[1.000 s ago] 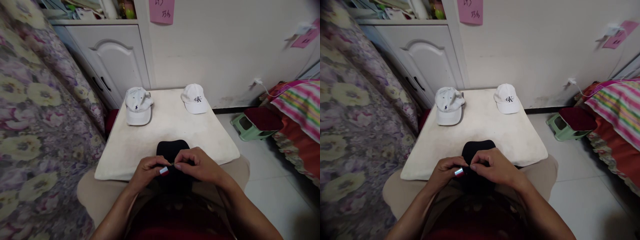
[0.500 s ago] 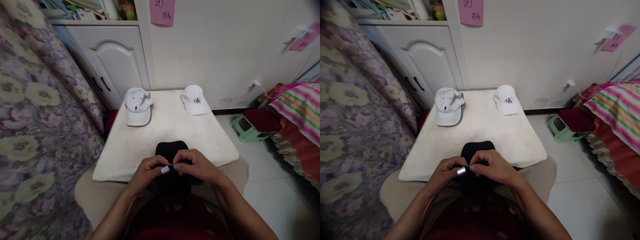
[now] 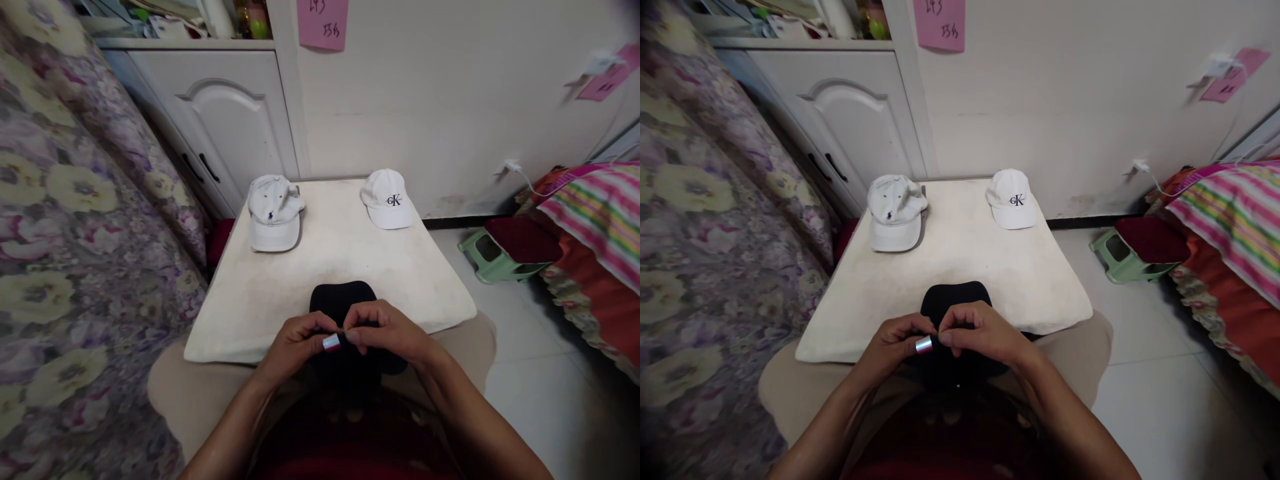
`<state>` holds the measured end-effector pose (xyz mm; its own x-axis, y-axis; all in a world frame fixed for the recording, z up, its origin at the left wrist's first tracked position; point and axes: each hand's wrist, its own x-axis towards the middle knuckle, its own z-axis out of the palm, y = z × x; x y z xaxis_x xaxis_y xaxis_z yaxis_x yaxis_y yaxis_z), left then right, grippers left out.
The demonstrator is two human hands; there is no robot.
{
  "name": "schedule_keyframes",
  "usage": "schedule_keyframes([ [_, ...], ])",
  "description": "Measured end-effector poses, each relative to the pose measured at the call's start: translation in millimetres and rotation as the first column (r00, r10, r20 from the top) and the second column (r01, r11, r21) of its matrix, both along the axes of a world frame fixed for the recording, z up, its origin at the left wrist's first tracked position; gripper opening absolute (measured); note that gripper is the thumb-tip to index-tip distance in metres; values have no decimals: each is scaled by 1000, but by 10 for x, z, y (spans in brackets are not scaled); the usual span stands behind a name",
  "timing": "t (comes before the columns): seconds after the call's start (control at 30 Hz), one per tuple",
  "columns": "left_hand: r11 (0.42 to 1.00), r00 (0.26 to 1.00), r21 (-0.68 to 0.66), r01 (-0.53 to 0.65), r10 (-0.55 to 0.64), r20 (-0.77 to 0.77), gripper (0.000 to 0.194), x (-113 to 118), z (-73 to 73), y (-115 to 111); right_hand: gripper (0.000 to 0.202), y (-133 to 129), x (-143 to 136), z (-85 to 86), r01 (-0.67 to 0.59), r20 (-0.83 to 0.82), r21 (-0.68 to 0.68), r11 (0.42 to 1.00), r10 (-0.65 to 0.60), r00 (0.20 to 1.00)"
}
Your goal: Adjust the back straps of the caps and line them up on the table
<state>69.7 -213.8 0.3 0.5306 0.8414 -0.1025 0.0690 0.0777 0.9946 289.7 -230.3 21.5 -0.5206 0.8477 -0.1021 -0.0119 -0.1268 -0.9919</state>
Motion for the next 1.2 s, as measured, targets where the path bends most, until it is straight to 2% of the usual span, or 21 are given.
schedule_keyframes([
  [0.17, 1000, 1000, -6, 11, -11, -13, 10, 20, 16, -3, 15, 11, 10, -16, 25, 50, 37, 999, -27, 998],
  [0.53, 995, 997, -73, 70, -68, 23, 12, 72, 14, 7, 16, 16, 28, -66, 6, 38, 31, 999, -7, 999],
  [0.67, 998, 999, -51, 36, -35, 13, 11, 67, 17, 14, 15, 8, 53, -61, 2, 77, 35, 999, -5, 997],
  [0.87, 997, 998, -58, 56, -54, 39, 12, 70, 3, 19, 9, -14, 56, -121, 2, 14, -17, 1000, -2, 1000],
  [0.97, 996, 997, -58, 65, -62, 53, 14, 73, -14, 14, 9, -17, 39, -148, 2, 5, -14, 1000, -2, 1000],
  [1.2, 996, 997, -52, 74, -73, 25, 16, 65, -15, 5, 12, -14, 7, -249, 19, -87, -99, 995, -28, 996],
])
